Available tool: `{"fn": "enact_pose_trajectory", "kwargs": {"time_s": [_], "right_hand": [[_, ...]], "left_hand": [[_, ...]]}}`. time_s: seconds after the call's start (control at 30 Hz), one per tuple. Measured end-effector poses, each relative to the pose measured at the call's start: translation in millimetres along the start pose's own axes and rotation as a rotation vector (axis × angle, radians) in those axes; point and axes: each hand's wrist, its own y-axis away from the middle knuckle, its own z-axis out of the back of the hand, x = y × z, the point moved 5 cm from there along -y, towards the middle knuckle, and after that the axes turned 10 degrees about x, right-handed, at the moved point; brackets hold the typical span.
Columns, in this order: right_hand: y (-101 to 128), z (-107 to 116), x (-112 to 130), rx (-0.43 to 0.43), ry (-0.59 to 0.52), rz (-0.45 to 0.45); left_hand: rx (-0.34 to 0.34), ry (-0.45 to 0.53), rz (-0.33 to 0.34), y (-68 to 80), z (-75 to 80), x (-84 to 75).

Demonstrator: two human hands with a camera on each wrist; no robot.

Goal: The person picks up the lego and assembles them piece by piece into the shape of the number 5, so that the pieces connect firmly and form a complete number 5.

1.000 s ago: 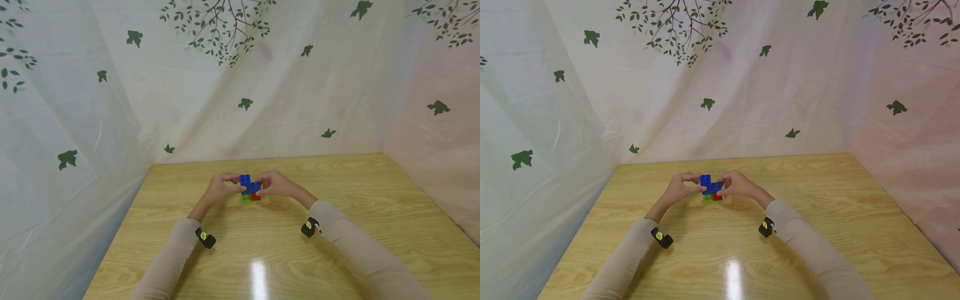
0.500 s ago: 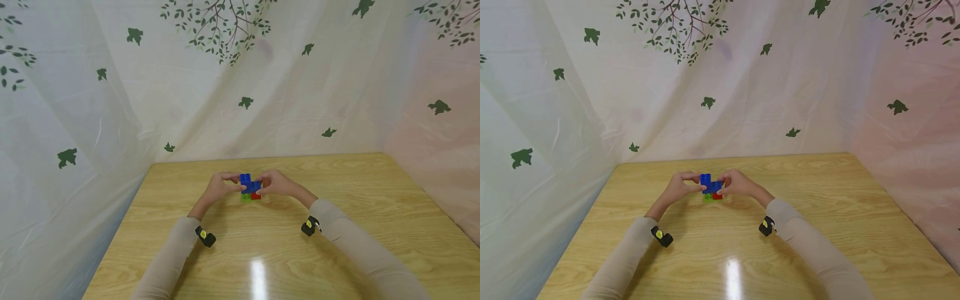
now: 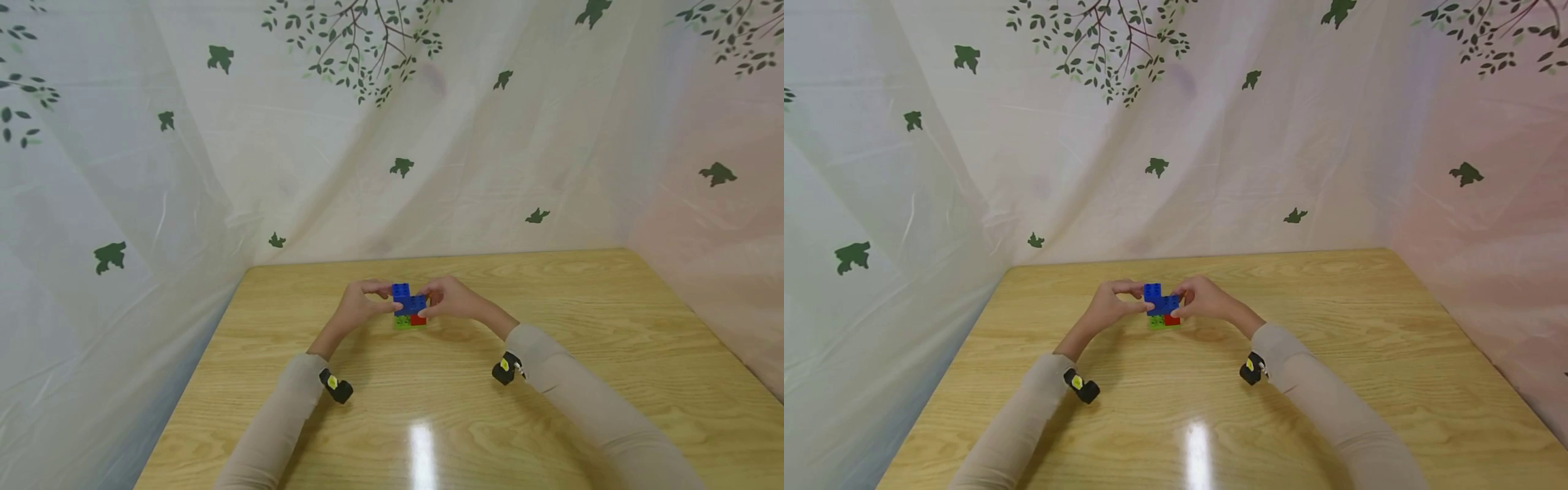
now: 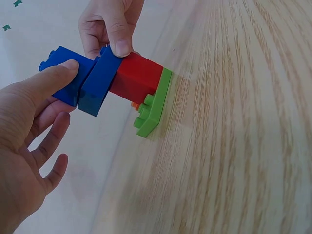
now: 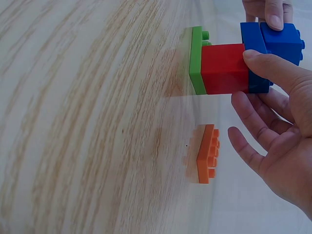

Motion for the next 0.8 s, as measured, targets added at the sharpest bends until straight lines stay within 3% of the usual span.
{"fn": "enact_pose_trajectory", "kwargs": {"time_s": [0.37,0.6,0.8], "right_hand": [[-0.6,0.3,-0.2,0.007,0.000,0.017],[0.9,0.8,0.6,0.000,0.009,0.073],[-0.4,0.3,-0.2,0.006,0.001,0.018]], "left_hand": [[0.025,0.000,-0.006,1.0,0.5,-0.8],[0.045,-0.004,0.001,-0.2,1.3,-0.8],[0.050,-0.006,-0.004,-0.3,1.9,-1.1]]}}
